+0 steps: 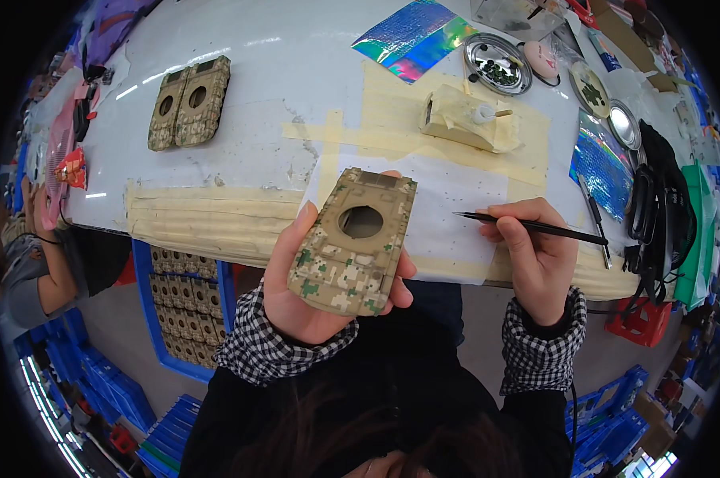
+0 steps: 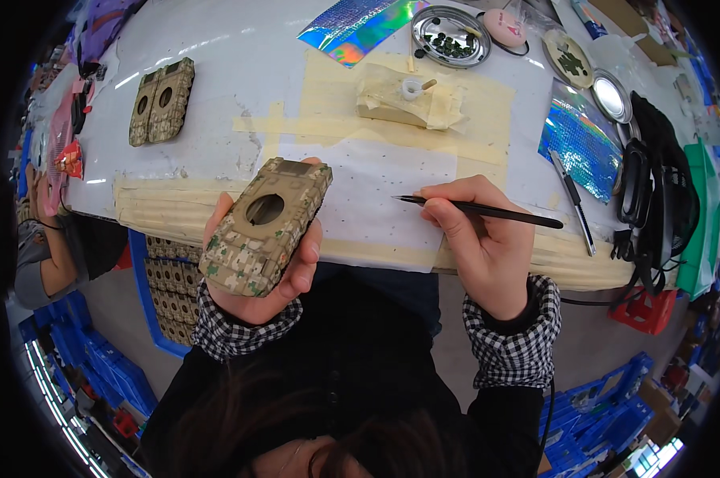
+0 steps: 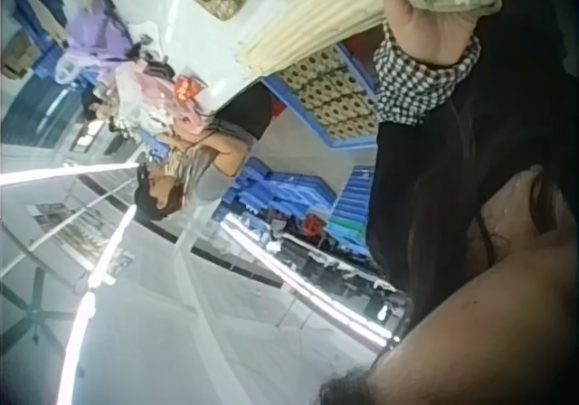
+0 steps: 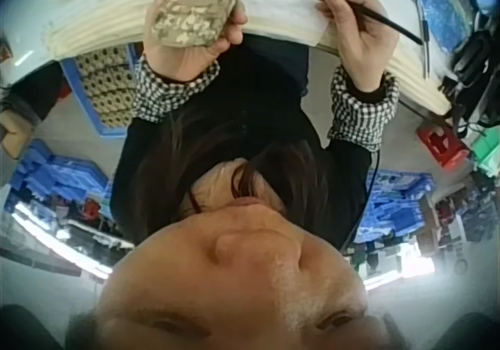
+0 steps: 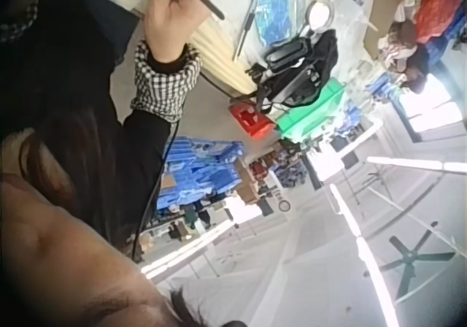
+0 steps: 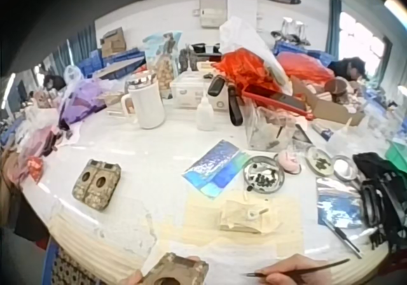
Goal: Detailing and painting small plastic toy tank turrets using a paintbrush and tweezers at a workbench.
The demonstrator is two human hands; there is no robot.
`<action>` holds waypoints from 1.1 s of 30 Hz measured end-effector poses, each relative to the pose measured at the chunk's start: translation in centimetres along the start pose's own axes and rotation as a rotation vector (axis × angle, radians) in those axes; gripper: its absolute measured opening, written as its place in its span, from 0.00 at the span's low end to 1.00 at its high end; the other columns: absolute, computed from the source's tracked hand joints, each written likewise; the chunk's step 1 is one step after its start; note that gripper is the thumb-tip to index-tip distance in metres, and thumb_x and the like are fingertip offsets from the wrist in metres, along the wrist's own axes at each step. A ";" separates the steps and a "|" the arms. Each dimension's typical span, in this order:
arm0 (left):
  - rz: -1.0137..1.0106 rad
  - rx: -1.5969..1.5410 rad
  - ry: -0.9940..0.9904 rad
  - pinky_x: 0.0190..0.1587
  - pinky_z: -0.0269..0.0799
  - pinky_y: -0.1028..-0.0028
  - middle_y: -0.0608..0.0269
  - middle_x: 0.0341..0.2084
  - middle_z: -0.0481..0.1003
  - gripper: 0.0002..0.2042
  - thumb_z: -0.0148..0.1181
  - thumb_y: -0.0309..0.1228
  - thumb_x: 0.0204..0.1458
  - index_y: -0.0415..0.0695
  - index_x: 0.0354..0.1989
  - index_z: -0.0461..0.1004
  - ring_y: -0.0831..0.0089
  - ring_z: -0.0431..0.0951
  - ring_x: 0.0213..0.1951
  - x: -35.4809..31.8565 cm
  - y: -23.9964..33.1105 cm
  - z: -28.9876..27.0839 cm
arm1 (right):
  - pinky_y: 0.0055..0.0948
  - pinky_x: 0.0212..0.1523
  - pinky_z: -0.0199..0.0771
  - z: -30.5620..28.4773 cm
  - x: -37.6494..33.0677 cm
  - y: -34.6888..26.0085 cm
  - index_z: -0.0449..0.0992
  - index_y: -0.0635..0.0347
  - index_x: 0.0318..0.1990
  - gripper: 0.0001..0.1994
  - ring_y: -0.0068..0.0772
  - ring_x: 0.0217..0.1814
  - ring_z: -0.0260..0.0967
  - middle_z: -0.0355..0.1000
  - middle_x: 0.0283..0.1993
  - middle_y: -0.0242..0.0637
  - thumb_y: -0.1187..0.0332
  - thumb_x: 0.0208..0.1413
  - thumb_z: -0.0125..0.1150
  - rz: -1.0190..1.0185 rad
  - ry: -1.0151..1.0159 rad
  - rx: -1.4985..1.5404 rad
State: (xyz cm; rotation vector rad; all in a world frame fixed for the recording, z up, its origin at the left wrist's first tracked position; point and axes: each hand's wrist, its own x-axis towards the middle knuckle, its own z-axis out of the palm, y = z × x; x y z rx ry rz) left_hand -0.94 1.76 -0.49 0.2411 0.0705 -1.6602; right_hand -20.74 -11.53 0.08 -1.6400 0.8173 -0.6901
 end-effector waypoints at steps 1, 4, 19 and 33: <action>0.002 -0.002 -0.006 0.32 0.77 0.68 0.36 0.39 0.71 0.33 0.26 0.55 0.59 0.39 0.63 0.50 0.54 0.78 0.35 0.0 0.0 0.0 | 0.17 0.38 0.71 0.0 0.0 0.0 0.73 0.71 0.37 0.06 0.20 0.35 0.70 0.73 0.33 0.37 0.74 0.57 0.55 -0.003 -0.001 -0.003; 0.006 -0.011 -0.020 0.33 0.77 0.68 0.37 0.39 0.71 0.33 0.26 0.55 0.59 0.39 0.63 0.50 0.54 0.78 0.35 0.1 0.0 0.0 | 0.17 0.38 0.71 0.0 0.0 0.0 0.73 0.71 0.37 0.06 0.20 0.35 0.70 0.74 0.33 0.37 0.75 0.57 0.55 -0.007 -0.002 -0.004; 0.042 -0.064 -0.005 0.35 0.79 0.66 0.34 0.38 0.68 0.33 0.32 0.52 0.60 0.38 0.65 0.41 0.50 0.77 0.35 0.2 0.0 0.3 | 0.25 0.25 0.74 -0.8 -0.3 -0.9 0.74 0.65 0.36 0.10 0.35 0.29 0.74 0.76 0.34 0.45 0.70 0.49 0.65 -0.933 -0.026 -0.595; 0.034 0.130 -0.049 0.54 0.67 0.58 0.44 0.48 0.69 0.26 0.29 0.46 0.63 0.39 0.61 0.53 0.51 0.71 0.51 -0.1 -0.2 0.4 | 0.23 0.21 0.76 0.8 -0.7 -1.1 0.71 0.62 0.34 0.11 0.31 0.26 0.75 0.76 0.30 0.42 0.63 0.55 0.59 -1.253 0.009 -0.646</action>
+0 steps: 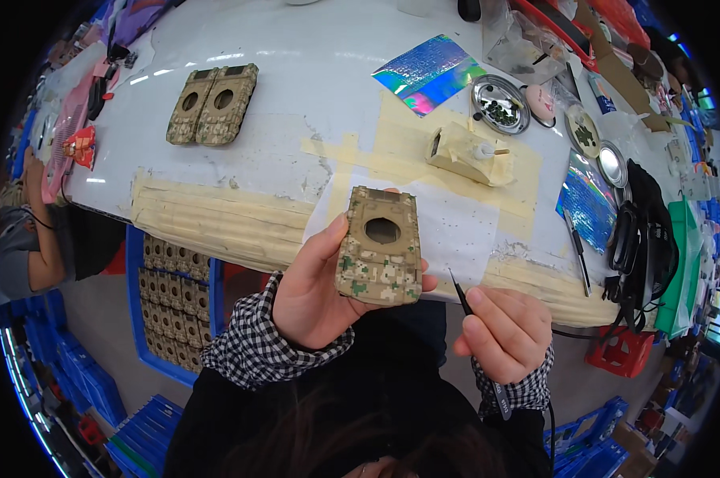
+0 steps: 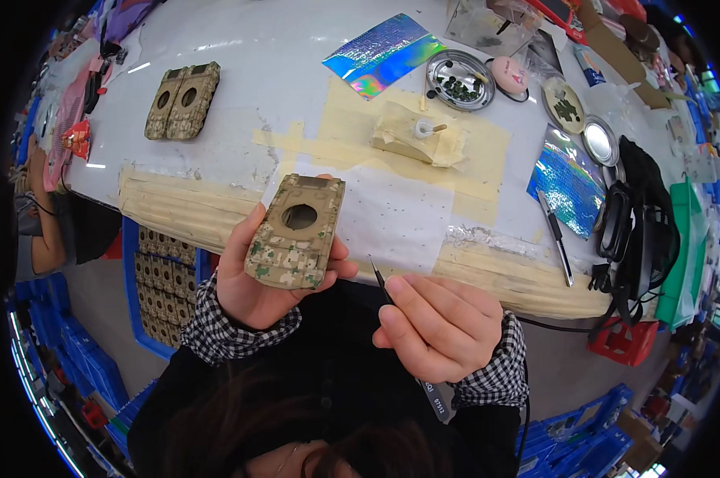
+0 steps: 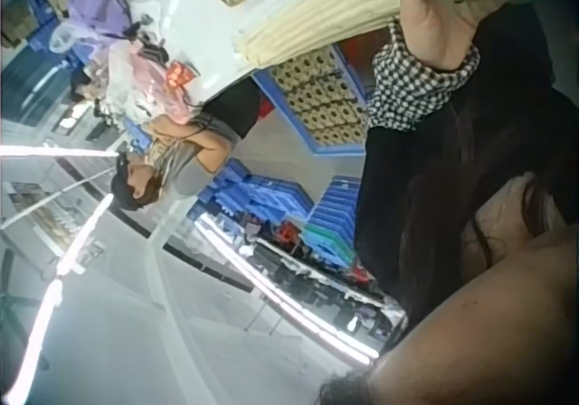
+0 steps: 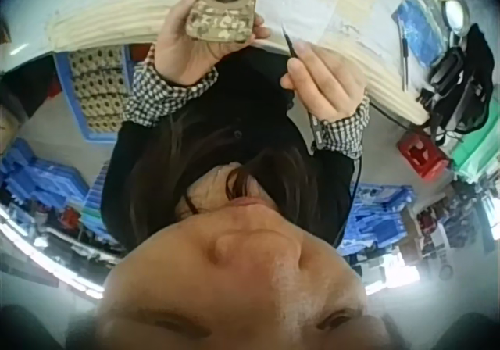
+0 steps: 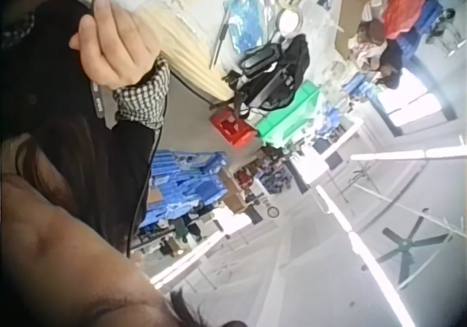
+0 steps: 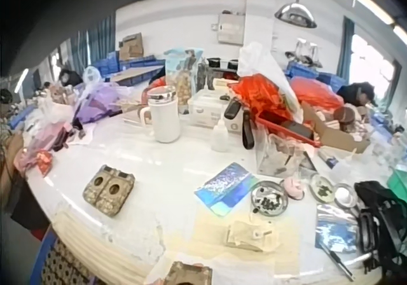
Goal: Detailing and painting small plastic toy tank turrets using a paintbrush and tweezers at a workbench.
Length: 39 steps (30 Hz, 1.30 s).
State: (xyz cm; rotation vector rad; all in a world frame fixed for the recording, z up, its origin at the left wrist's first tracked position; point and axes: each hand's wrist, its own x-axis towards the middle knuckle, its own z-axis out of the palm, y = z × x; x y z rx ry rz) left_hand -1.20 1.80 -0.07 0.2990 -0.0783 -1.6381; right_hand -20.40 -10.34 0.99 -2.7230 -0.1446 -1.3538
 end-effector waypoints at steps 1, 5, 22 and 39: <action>0.006 -0.005 0.047 0.53 0.69 0.59 0.42 0.48 0.69 0.28 0.29 0.48 0.62 0.39 0.61 0.53 0.49 0.71 0.50 0.0 -0.1 0.1 | 0.23 0.21 0.77 0.1 0.0 -0.1 0.71 0.62 0.34 0.11 0.32 0.27 0.75 0.75 0.30 0.43 0.63 0.54 0.60 0.004 0.004 0.012; 0.000 -0.027 0.139 0.49 0.74 0.62 0.37 0.48 0.67 0.30 0.29 0.51 0.61 0.38 0.63 0.52 0.46 0.72 0.48 0.1 -0.3 0.6 | 0.25 0.22 0.77 0.2 -0.3 -0.2 0.70 0.64 0.35 0.12 0.35 0.28 0.75 0.75 0.33 0.45 0.63 0.54 0.60 0.042 0.039 0.097; -0.017 0.074 0.096 0.43 0.78 0.63 0.24 0.53 0.58 0.30 0.30 0.49 0.61 0.45 0.67 0.38 0.49 0.76 0.43 0.2 -0.3 1.5 | 0.29 0.27 0.79 0.8 -0.9 -0.7 0.70 0.67 0.37 0.13 0.39 0.33 0.75 0.74 0.37 0.50 0.65 0.53 0.61 0.104 0.077 0.214; -0.015 0.058 0.119 0.41 0.79 0.66 0.21 0.53 0.57 0.31 0.29 0.50 0.61 0.43 0.67 0.37 0.50 0.77 0.42 0.1 -0.1 1.7 | 0.28 0.25 0.77 0.7 -0.6 -0.8 0.71 0.67 0.35 0.12 0.39 0.32 0.75 0.74 0.36 0.49 0.65 0.53 0.62 0.122 0.039 0.179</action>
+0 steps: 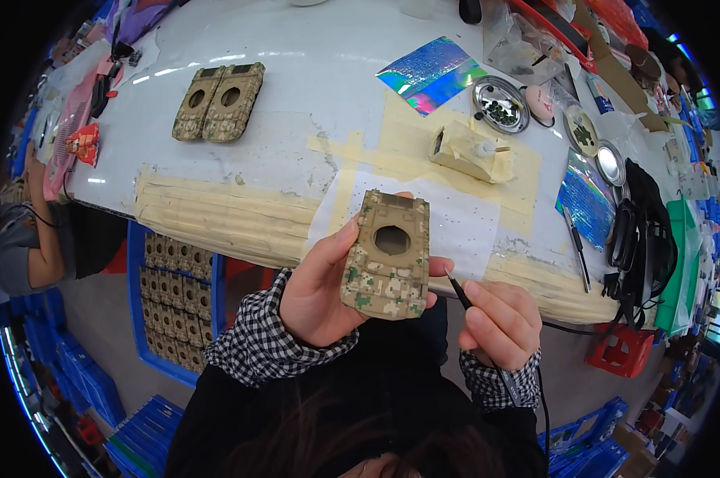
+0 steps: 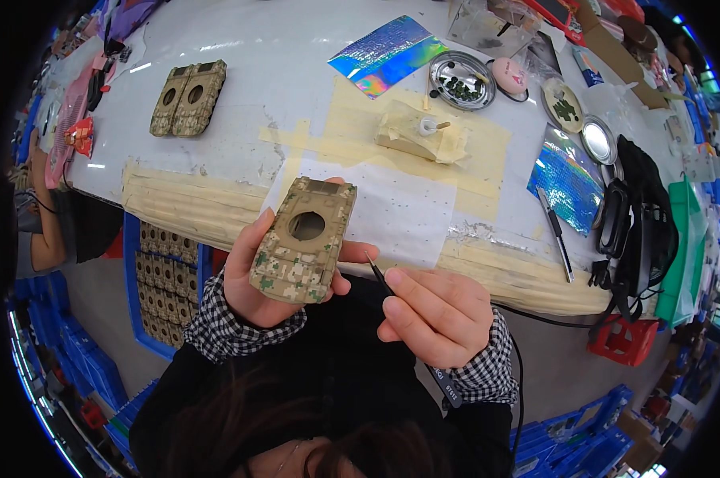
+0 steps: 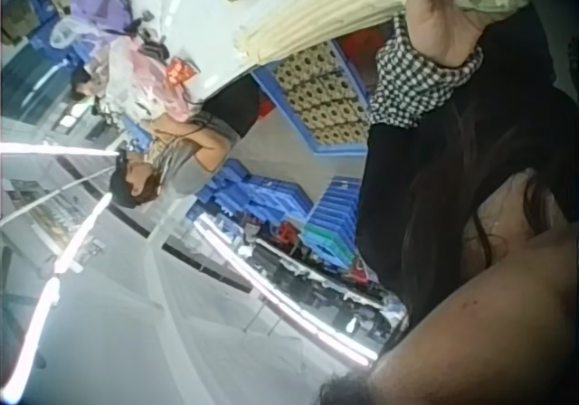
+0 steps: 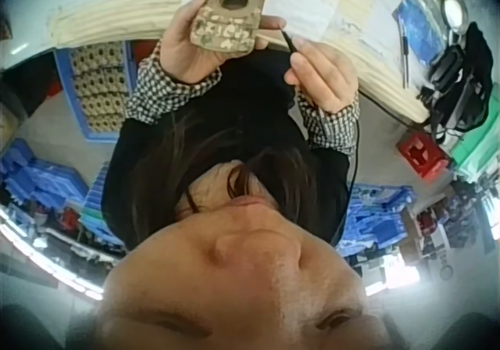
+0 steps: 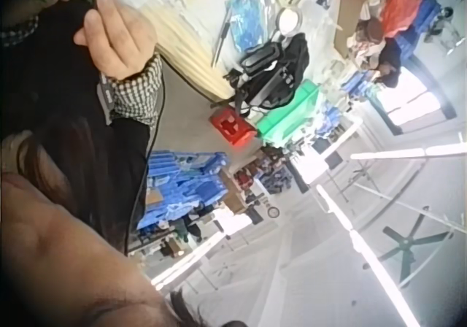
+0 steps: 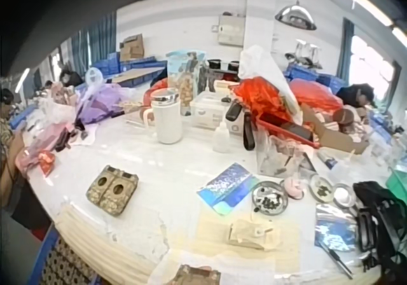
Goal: Detailing and painting small plastic toy tank turrets using a paintbrush and tweezers at a workbench.
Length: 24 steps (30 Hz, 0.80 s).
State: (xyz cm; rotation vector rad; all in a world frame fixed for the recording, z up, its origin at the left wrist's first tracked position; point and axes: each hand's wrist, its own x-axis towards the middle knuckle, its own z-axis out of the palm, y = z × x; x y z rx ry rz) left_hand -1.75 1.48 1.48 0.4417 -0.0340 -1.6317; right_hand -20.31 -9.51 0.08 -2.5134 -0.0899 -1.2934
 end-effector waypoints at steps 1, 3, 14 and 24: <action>0.004 -0.010 -0.071 0.46 0.74 0.61 0.31 0.54 0.58 0.29 0.30 0.48 0.61 0.42 0.66 0.40 0.50 0.72 0.48 0.0 0.0 -0.4 | 0.28 0.26 0.78 0.0 0.1 -0.1 0.71 0.67 0.35 0.12 0.39 0.32 0.75 0.74 0.36 0.49 0.65 0.53 0.62 0.001 -0.002 -0.005; 0.009 -0.026 -0.175 0.53 0.68 0.55 0.46 0.57 0.60 0.27 0.31 0.45 0.62 0.42 0.65 0.45 0.49 0.64 0.56 0.0 0.0 -1.4 | 0.28 0.26 0.78 0.0 0.2 -0.2 0.71 0.67 0.35 0.12 0.38 0.32 0.75 0.74 0.35 0.48 0.65 0.53 0.62 0.003 -0.007 -0.014; 0.031 -0.053 -0.216 0.56 0.67 0.56 0.48 0.57 0.61 0.26 0.30 0.44 0.62 0.42 0.65 0.47 0.50 0.62 0.59 0.0 0.0 -1.6 | 0.29 0.29 0.80 -0.3 0.8 -0.4 0.72 0.64 0.37 0.11 0.39 0.34 0.76 0.74 0.38 0.47 0.66 0.52 0.63 -0.055 0.000 -0.107; 0.073 -0.102 -0.062 0.42 0.78 0.67 0.23 0.55 0.54 0.31 0.29 0.50 0.61 0.44 0.67 0.37 0.51 0.76 0.42 -1.3 -0.2 -0.1 | 0.32 0.39 0.80 1.3 -0.5 -1.6 0.73 0.63 0.42 0.14 0.42 0.45 0.74 0.73 0.43 0.44 0.68 0.49 0.66 0.010 -0.024 -0.154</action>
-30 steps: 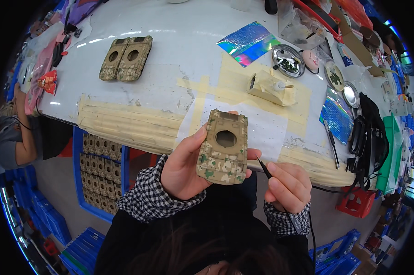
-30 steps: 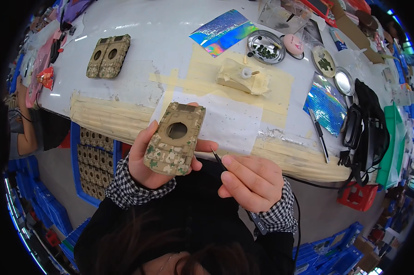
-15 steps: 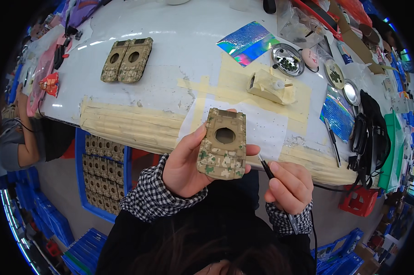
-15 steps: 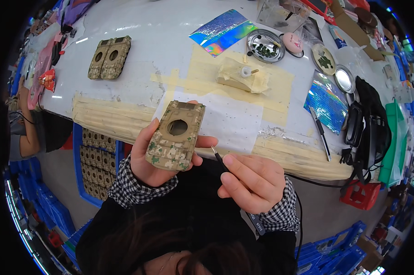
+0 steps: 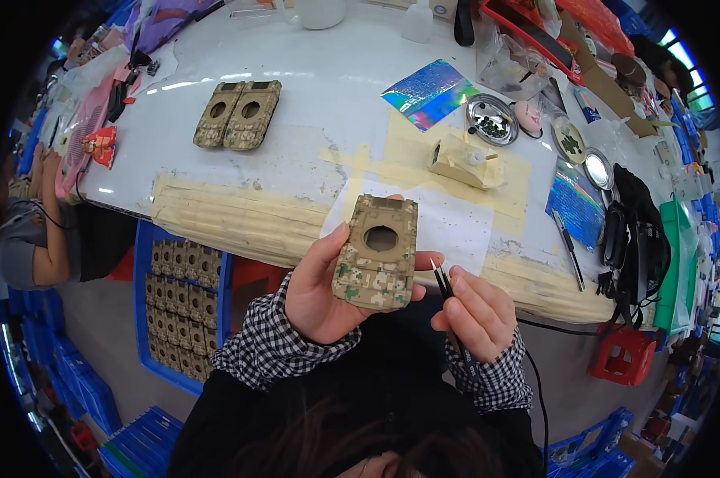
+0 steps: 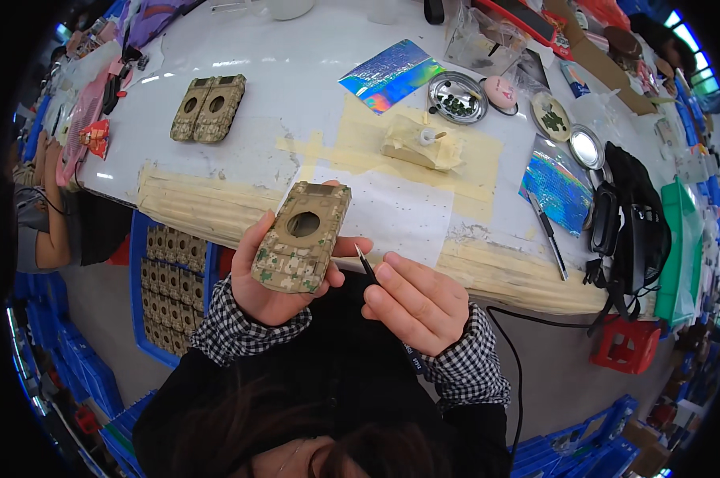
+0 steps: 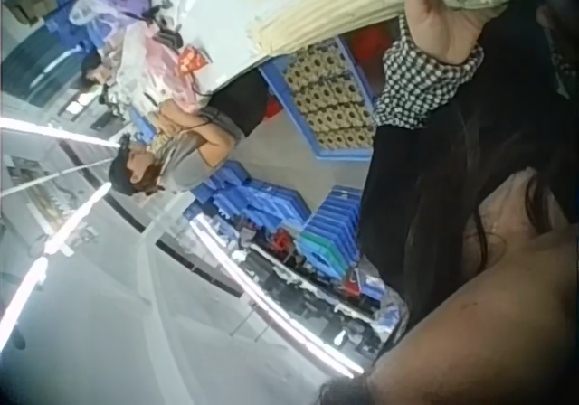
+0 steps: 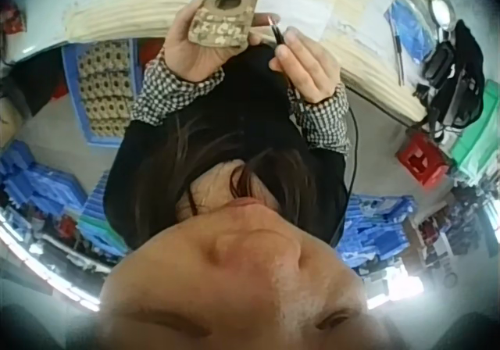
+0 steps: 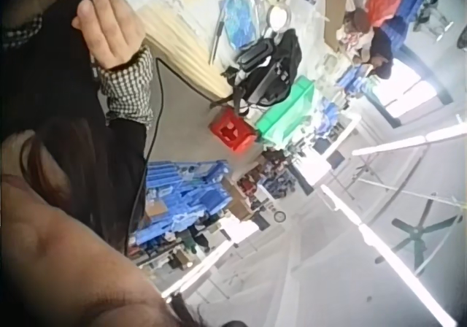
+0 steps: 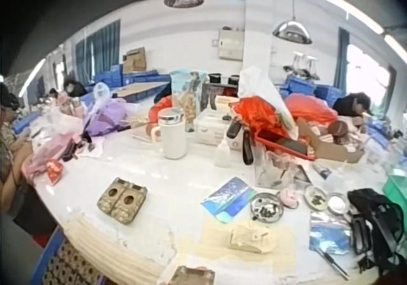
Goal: Detailing and painting small plastic toy tank turrets using a paintbrush and tweezers at a workbench.
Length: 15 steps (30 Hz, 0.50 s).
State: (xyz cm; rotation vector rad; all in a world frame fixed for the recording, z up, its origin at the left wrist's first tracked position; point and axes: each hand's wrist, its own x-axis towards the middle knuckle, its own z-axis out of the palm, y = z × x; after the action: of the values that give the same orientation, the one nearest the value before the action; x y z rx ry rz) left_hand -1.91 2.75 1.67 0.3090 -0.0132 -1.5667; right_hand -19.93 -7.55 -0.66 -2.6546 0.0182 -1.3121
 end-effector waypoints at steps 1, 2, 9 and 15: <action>-0.004 -0.007 -0.006 0.42 0.78 0.67 0.23 0.55 0.54 0.31 0.29 0.50 0.61 0.45 0.67 0.37 0.51 0.76 0.42 -0.1 0.0 -0.1 | 0.32 0.39 0.80 0.1 -0.1 -0.1 0.73 0.63 0.42 0.14 0.42 0.45 0.74 0.73 0.43 0.44 0.68 0.49 0.66 0.004 0.009 -0.006; -0.008 -0.014 -0.012 0.42 0.78 0.67 0.23 0.55 0.54 0.31 0.29 0.50 0.61 0.45 0.67 0.37 0.51 0.76 0.42 -0.1 -0.1 -0.2 | 0.32 0.39 0.80 0.2 -0.1 -0.2 0.73 0.63 0.42 0.14 0.42 0.45 0.74 0.73 0.43 0.44 0.68 0.48 0.66 0.008 0.017 -0.012; -0.016 -0.064 -0.057 0.43 0.78 0.67 0.25 0.56 0.54 0.30 0.30 0.49 0.61 0.47 0.68 0.36 0.51 0.76 0.43 -1.0 0.0 -0.2 | 0.31 0.40 0.80 0.6 -0.4 -0.6 0.73 0.65 0.43 0.16 0.42 0.45 0.74 0.74 0.43 0.44 0.68 0.48 0.66 0.021 0.008 -0.022; -0.013 -0.107 -0.096 0.45 0.78 0.66 0.25 0.58 0.51 0.30 0.30 0.49 0.61 0.47 0.67 0.36 0.51 0.75 0.44 -1.4 0.0 -1.0 | 0.30 0.40 0.79 0.9 -0.5 -0.6 0.73 0.65 0.44 0.17 0.42 0.45 0.75 0.74 0.42 0.45 0.68 0.47 0.67 0.039 0.017 0.009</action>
State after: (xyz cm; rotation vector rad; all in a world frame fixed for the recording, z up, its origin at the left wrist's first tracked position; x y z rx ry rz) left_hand -1.76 4.33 0.99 0.1501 -0.0019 -1.5878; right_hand -19.54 -6.75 -1.50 -2.6219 0.0652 -1.3192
